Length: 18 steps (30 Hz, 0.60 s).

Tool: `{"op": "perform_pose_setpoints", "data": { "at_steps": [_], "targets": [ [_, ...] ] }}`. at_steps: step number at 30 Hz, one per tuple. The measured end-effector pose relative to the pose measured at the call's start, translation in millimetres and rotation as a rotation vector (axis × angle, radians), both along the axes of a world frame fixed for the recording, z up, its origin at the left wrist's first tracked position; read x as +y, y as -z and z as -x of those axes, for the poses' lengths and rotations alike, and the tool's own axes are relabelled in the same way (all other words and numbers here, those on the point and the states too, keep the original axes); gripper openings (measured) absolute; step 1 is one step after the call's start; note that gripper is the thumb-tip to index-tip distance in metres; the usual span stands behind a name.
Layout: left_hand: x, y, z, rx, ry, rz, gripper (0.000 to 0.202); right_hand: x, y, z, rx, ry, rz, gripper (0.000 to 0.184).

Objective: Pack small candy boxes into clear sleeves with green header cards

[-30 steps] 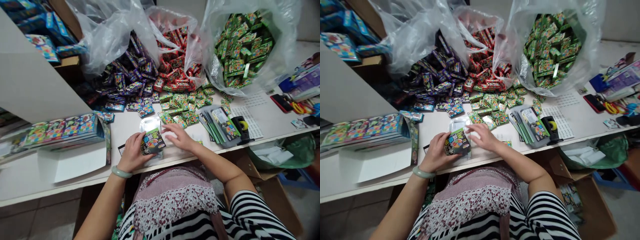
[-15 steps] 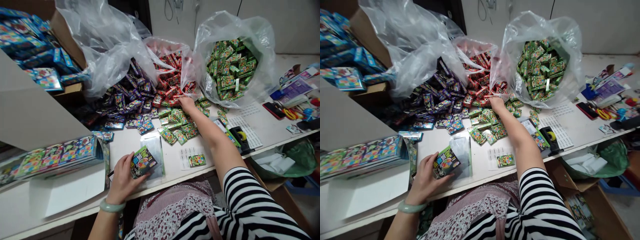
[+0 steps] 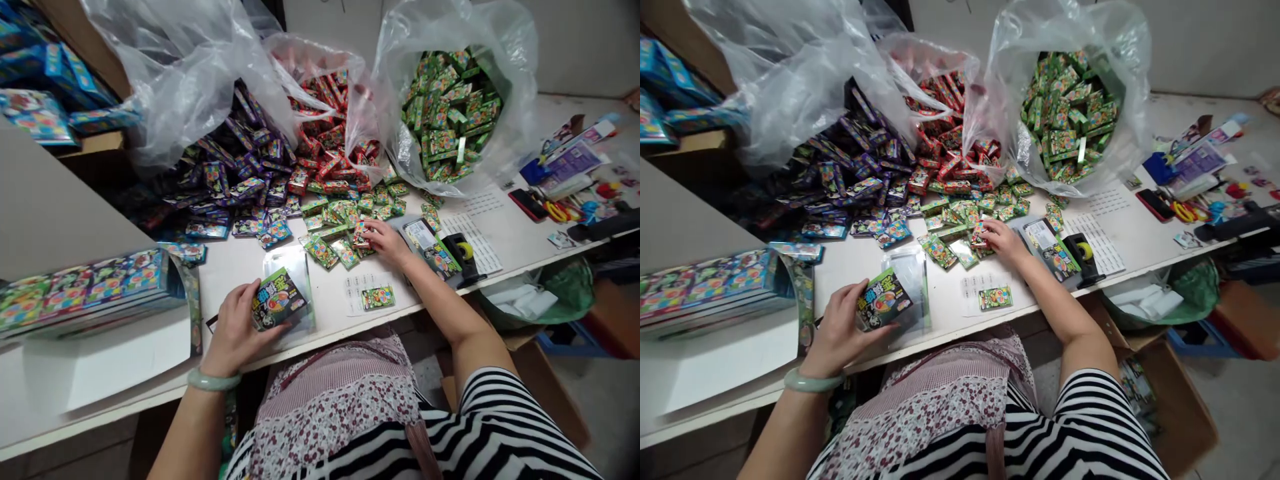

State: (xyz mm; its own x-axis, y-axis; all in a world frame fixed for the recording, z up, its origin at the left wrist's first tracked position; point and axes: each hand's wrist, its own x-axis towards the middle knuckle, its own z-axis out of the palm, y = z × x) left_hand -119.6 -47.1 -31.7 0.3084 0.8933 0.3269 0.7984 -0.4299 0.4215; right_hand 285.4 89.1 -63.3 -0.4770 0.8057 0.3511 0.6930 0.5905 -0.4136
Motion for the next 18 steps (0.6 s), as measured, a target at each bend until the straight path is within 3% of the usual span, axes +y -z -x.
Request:
{"op": "perform_pose_setpoints", "data": {
  "at_steps": [4, 8, 10, 13, 18],
  "targets": [
    [3.6, -3.4, -7.9, 0.009, 0.024, 0.004, 0.087, -6.5, 3.1, -2.7, -0.053, 0.046, 0.077, 0.04],
    [5.0, -6.4, -15.0, 0.029, 0.051, -0.012, 0.088, -4.3, -7.8, 8.5, -0.125, 0.204, 0.214, 0.079],
    [4.5, -7.1, -17.9, 0.032, 0.047, 0.001, 0.088, -7.4, -14.3, 15.9, -0.104, 0.223, 0.232, 0.077],
    [3.0, -7.7, -20.4, 0.025, 0.028, 0.027, 0.091, -24.5, -31.4, 30.1, 0.036, 0.148, 0.117, 0.07],
    [2.9, -7.9, -24.2, -0.001, 0.004, 0.043, 0.096, -67.1, -74.7, 64.8, 0.109, -0.129, 0.003, 0.078]
  ]
}}
